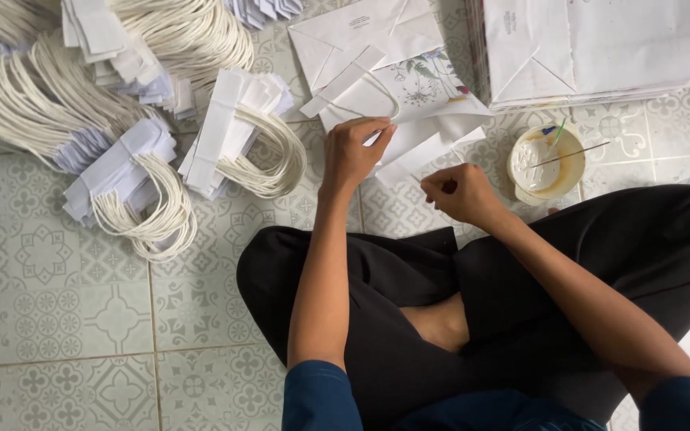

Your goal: Attaching rope handles to paper bags by gluing reinforcement strips over the handle ends.

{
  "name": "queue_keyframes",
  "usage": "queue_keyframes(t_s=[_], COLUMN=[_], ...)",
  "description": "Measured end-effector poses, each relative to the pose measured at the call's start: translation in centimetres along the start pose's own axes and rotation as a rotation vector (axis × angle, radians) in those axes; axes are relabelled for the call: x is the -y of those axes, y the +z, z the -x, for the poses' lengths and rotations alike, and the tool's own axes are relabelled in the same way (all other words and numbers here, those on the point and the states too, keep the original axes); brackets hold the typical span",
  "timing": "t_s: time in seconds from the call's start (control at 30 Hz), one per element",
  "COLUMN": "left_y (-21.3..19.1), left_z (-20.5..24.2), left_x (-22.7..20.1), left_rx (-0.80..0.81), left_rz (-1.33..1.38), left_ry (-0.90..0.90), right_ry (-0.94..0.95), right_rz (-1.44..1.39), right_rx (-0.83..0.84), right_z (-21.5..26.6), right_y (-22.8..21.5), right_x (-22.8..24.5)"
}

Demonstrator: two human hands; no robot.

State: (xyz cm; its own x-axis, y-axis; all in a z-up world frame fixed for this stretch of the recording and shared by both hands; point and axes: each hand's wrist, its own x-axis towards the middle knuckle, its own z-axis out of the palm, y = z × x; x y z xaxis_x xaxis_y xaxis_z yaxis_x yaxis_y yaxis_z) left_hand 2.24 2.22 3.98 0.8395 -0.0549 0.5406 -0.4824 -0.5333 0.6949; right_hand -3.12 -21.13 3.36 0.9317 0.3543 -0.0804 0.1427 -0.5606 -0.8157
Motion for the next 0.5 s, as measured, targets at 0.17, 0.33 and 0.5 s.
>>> queue_keyframes(t_s=[0.17,0.33,0.5], left_y=[0.6,1.7,2.0], left_z=[0.5,1.7,2.8], left_x=[0.3,0.6,0.8], left_rx=[-0.016,0.014,0.077], left_rz=[0.003,-0.009,-0.038], left_ry=[-0.024,-0.055,-0.078], right_ry=[0.079,0.146,0.152], right_rz=[0.037,-0.027,0.036], right_rx=[-0.077,-0.027,0.005], right_z=[-1.3,-2.0,-1.5], right_y=[2.4,4.4,4.5], right_x=[-0.4,-0.3,-0.5])
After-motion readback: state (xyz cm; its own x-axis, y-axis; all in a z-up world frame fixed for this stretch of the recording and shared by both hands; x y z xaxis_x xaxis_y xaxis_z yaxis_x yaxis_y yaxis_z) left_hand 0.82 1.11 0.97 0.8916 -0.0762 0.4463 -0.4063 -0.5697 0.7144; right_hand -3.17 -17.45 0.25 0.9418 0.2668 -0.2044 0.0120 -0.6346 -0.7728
